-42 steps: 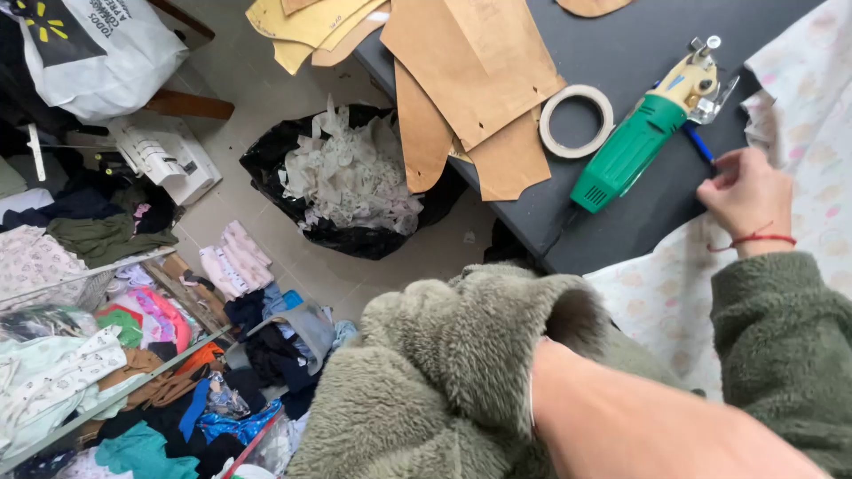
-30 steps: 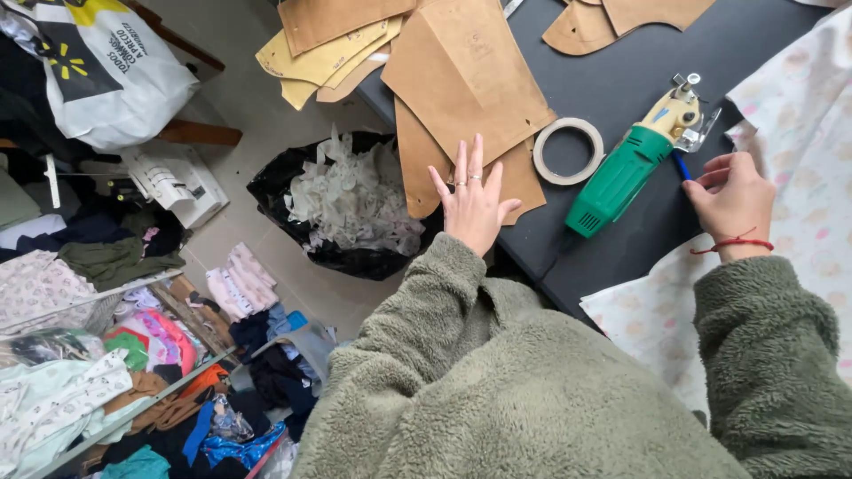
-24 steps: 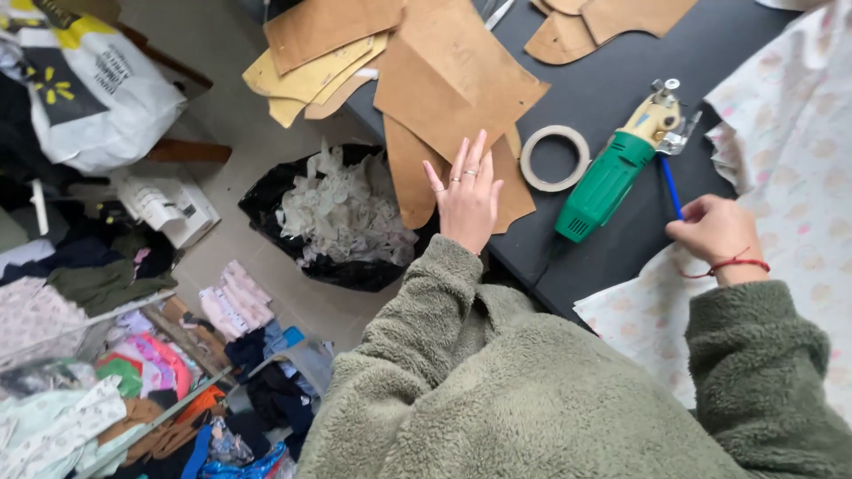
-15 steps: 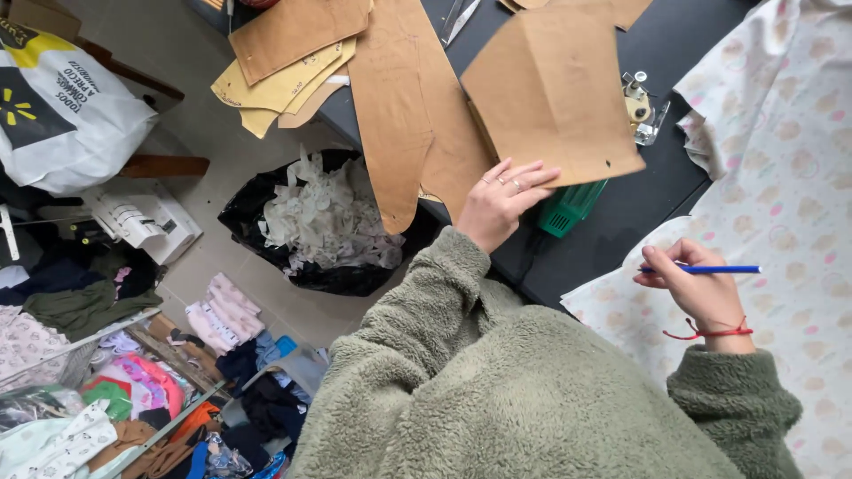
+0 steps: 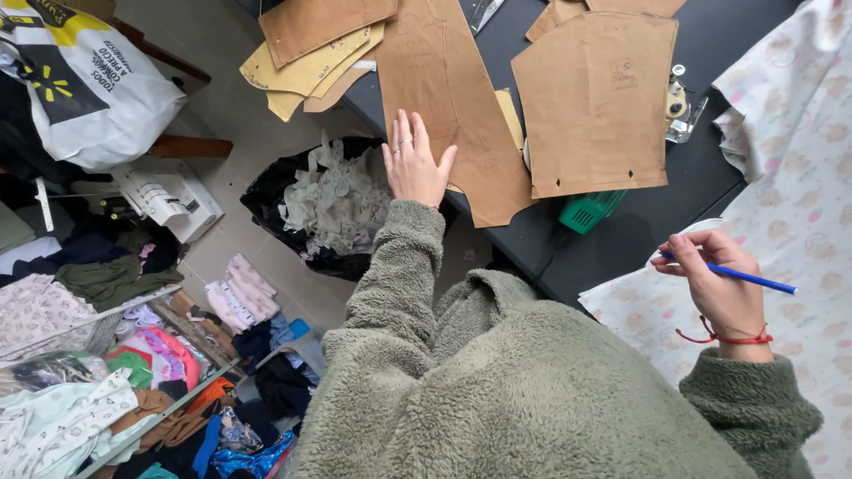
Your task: The person traces a paper pattern onto a piece of patterned fabric using a blue pen. They then use a green electric rotary cutter to cut the fabric along the traced lines. The person handles the cut fabric pieces and the pattern throughout the process.
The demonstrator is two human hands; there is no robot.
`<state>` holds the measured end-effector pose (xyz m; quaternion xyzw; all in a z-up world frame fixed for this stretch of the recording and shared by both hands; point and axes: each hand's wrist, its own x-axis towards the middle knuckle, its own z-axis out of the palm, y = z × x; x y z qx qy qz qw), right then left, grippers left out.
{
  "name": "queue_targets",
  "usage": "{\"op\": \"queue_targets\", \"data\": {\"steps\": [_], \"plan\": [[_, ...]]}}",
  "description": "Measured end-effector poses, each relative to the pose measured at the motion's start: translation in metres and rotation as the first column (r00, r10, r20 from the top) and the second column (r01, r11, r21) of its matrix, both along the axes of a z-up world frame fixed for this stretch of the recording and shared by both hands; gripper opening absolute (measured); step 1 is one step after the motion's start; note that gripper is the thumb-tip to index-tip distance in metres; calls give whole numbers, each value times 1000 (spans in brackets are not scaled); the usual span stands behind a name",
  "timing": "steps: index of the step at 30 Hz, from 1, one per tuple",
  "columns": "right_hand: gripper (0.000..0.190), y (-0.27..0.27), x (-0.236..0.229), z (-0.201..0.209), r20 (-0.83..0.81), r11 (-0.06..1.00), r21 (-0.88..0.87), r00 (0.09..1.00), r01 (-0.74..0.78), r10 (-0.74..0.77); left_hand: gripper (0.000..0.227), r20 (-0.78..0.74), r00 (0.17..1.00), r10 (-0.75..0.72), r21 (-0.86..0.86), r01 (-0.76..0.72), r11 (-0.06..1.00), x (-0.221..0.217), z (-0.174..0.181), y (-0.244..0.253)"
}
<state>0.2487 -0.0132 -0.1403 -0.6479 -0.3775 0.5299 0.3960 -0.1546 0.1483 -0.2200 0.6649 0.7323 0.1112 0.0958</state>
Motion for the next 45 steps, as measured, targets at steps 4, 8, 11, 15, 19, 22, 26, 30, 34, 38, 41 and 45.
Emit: {"op": "queue_targets", "data": {"steps": [4,8,11,15,19,22,26,30,34,38,41,45], "plan": [[20,5,-11,6,13,1000,-3,999,-30,30,81,19,999,-39,0,39,999,-11,-11,2],[20,3,-11,7,47,999,-26,998,-45,46,70,81,995,-58,-32,61,998,-10,9,6],[20,-2,-8,5,36,999,-16,999,-40,40,60,201,978,-53,-52,64,997,-7,24,3],[19,-6,-5,6,5,1000,17,1000,-24,24,62,104,955,-277,73,270,960,5,19,-8],[19,-12,-4,7,13,1000,-1,1000,-18,18,77,121,755,-644,-94,655,750,36,62,-41],[19,-13,-1,3,8,1000,18,1000,-13,13,92,116,695,-709,-11,715,699,36,46,-68],[20,-16,-1,0,0,1000,-4,1000,-8,8,52,177,694,-698,68,699,712,23,24,-73],[20,-11,-5,5,20,1000,17,1000,-24,24,32,68,661,-747,133,736,663,25,10,-73],[20,-14,-8,5,4,999,8,999,-39,39,37,103,634,-766,158,750,642,19,20,-69],[19,-14,-10,6,4,999,17,999,-47,47,50,130,635,-761,175,741,648,19,26,-71],[20,-14,-10,6,5,999,20,999,-39,39,40,101,634,-767,221,737,639,17,12,-73],[20,-14,-10,7,6,999,14,999,-33,33,37,217,641,-737,228,700,676,14,28,-70]]}}
